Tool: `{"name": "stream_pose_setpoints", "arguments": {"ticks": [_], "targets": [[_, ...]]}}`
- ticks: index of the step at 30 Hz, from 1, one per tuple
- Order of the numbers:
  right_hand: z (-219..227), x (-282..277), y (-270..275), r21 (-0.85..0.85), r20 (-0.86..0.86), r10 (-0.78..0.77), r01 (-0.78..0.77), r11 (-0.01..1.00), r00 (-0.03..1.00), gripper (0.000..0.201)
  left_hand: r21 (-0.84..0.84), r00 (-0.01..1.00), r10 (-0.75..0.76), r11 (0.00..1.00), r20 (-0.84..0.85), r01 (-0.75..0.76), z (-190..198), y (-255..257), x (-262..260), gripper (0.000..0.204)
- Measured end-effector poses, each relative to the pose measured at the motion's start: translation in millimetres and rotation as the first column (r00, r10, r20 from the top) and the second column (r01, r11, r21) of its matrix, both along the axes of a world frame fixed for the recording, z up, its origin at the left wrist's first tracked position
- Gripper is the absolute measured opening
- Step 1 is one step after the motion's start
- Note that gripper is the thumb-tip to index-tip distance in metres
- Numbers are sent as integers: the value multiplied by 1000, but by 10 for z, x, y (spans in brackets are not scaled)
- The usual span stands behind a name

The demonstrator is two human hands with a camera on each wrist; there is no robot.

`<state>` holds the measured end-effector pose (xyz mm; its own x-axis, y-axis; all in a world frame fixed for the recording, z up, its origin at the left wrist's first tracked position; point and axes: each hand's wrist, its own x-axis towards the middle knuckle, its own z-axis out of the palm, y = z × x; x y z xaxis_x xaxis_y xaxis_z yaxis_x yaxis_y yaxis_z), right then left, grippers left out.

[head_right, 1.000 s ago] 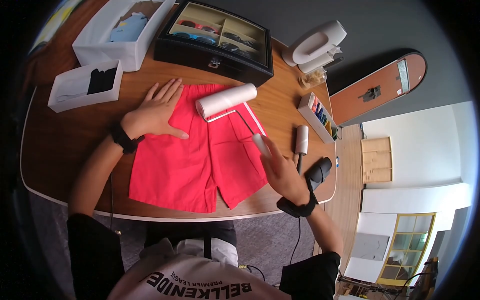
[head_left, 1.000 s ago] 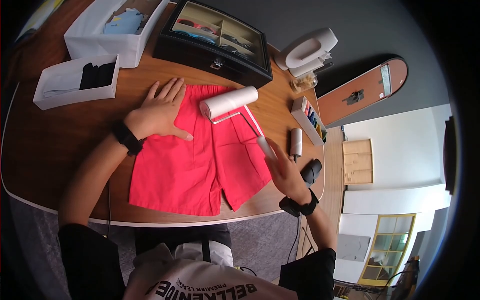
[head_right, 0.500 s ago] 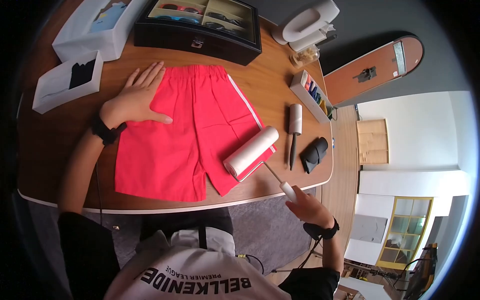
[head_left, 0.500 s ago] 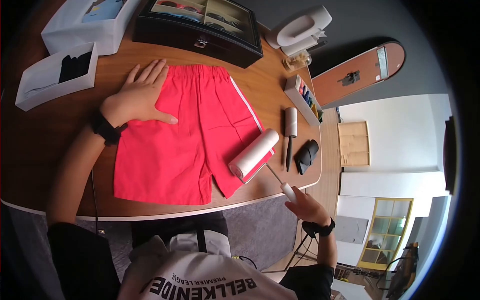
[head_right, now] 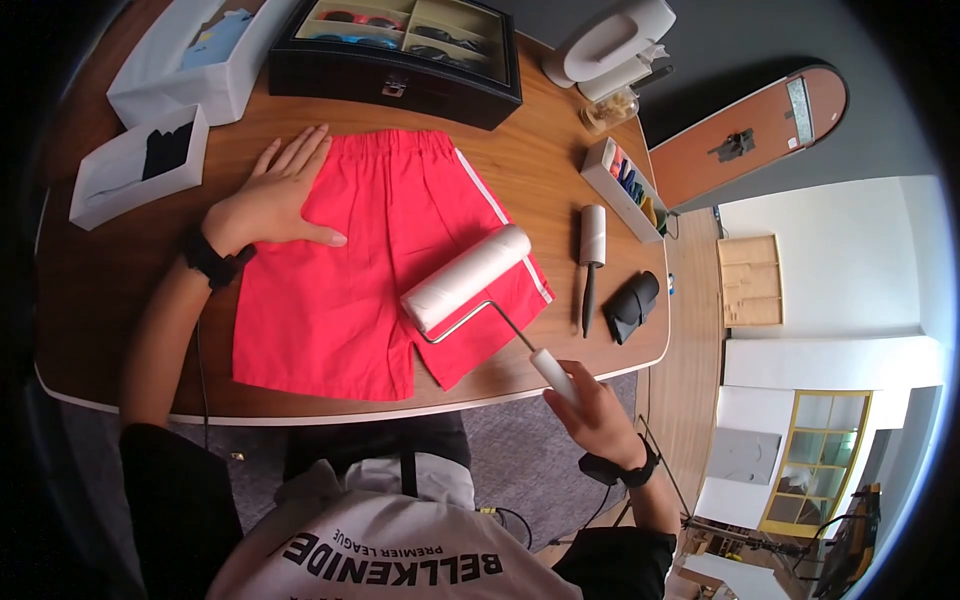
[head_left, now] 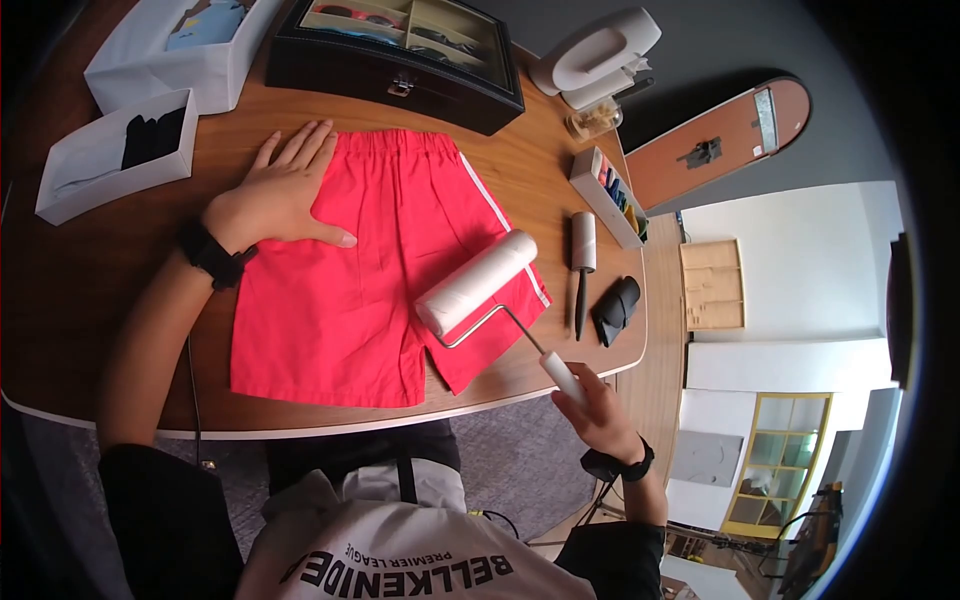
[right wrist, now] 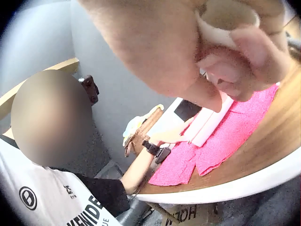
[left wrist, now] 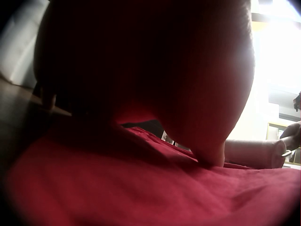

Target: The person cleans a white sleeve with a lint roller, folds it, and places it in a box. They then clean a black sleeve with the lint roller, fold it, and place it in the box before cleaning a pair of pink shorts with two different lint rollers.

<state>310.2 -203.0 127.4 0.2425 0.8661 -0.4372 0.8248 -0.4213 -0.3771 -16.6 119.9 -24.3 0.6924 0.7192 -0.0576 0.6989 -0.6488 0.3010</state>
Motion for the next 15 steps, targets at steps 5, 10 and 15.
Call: {"name": "stream_pose_setpoints", "arguments": {"ticks": [5,10,15], "targets": [[-111,33,3,63,-87,114,-109,992,990,46,-2,1000,2,1000,28,-2,-25,0,-16,141],[-99,111,-141,-22,-66,98,-100,995,993,47,-6,1000,-3,1000,-3,3,46,10,6,139],[-259,115,-235,26,-98,25,-23,999,995,43,55,997,-60,997,45,58,149,13,28,122]]}}
